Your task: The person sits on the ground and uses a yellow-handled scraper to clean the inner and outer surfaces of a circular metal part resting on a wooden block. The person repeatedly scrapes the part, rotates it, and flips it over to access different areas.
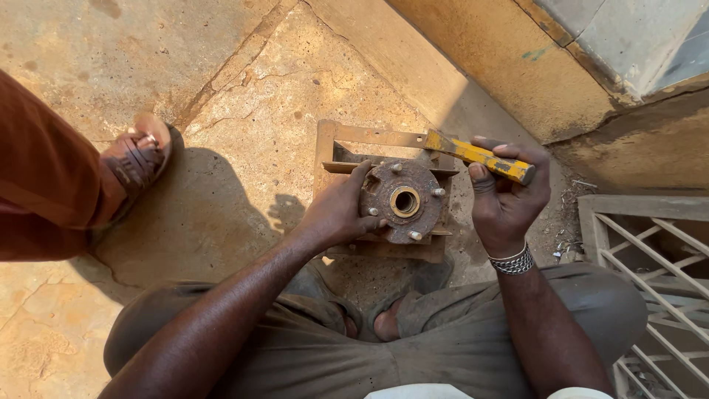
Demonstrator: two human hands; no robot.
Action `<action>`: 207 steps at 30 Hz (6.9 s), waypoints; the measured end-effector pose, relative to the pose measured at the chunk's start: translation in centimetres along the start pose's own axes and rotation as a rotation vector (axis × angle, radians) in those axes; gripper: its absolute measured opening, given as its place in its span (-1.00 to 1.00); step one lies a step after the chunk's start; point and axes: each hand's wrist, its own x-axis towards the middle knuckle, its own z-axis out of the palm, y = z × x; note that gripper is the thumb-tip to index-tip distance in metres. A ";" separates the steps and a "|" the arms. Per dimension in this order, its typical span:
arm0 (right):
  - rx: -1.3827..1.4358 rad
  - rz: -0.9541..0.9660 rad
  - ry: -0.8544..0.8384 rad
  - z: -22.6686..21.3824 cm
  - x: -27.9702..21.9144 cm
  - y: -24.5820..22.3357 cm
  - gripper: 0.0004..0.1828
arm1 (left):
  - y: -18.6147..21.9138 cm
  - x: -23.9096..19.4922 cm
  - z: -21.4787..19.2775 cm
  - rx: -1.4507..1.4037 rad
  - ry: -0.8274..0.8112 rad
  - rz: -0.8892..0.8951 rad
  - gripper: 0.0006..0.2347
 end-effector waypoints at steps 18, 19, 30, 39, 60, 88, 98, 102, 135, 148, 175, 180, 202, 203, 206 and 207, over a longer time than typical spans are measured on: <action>-0.204 0.171 -0.177 1.0 1.5 -0.3 -0.74 | 1.3 0.9 -0.5 0.062 -0.001 0.043 -0.04; -0.137 0.152 -0.131 1.2 1.7 -0.3 -0.74 | 1.3 1.0 -0.6 0.077 -0.010 0.028 -0.03; -0.018 0.050 -0.099 1.0 1.7 -0.4 -0.71 | 0.5 0.8 -0.3 0.064 0.023 0.075 -0.03; -0.128 0.073 -0.133 1.1 1.8 -0.8 -0.73 | 0.3 0.7 0.1 0.142 0.043 0.072 -0.01; -0.091 0.009 -0.080 1.3 2.0 -0.1 -0.75 | -0.5 0.9 0.5 0.129 0.033 0.079 0.01; -0.125 0.016 -0.172 0.9 1.8 -0.7 -0.77 | -0.7 0.8 0.7 0.115 0.001 0.068 0.03; -0.073 0.095 -0.221 1.1 0.0 1.0 -0.77 | -0.4 1.0 0.7 0.146 0.010 0.052 0.04; 0.171 0.233 -0.173 0.9 -0.1 2.2 -0.76 | 0.0 1.3 0.3 0.152 0.027 0.071 0.03; -0.392 -0.081 -0.426 -3.3 -3.8 -3.2 -0.71 | 0.9 0.8 0.4 0.318 -0.004 0.075 0.06; -0.126 -0.112 -0.240 -2.7 -4.1 -2.0 -0.72 | 0.3 1.1 0.7 0.325 -0.026 0.007 0.02; -0.023 0.024 -0.168 -1.3 -2.5 -0.4 -0.74 | 0.3 1.3 0.9 0.404 -0.016 0.010 0.03; -0.200 0.092 -0.267 -1.7 -2.5 -0.7 -0.74 | 0.7 1.1 1.0 0.377 0.022 0.056 0.03; -0.151 -0.108 -0.415 2.1 1.1 -4.0 -0.68 | 0.3 1.0 0.3 0.195 -0.014 -0.001 0.08; -0.222 -0.049 -0.452 2.5 1.1 -4.0 -0.67 | 0.2 1.0 0.3 0.174 0.014 0.041 0.05; -0.246 -0.043 -0.429 3.2 1.2 -3.7 -0.71 | -0.1 1.1 0.0 0.131 0.056 0.103 -0.01; -0.225 -0.062 -0.400 3.0 1.0 -3.7 -0.73 | -0.2 1.0 0.2 0.123 0.039 0.082 0.00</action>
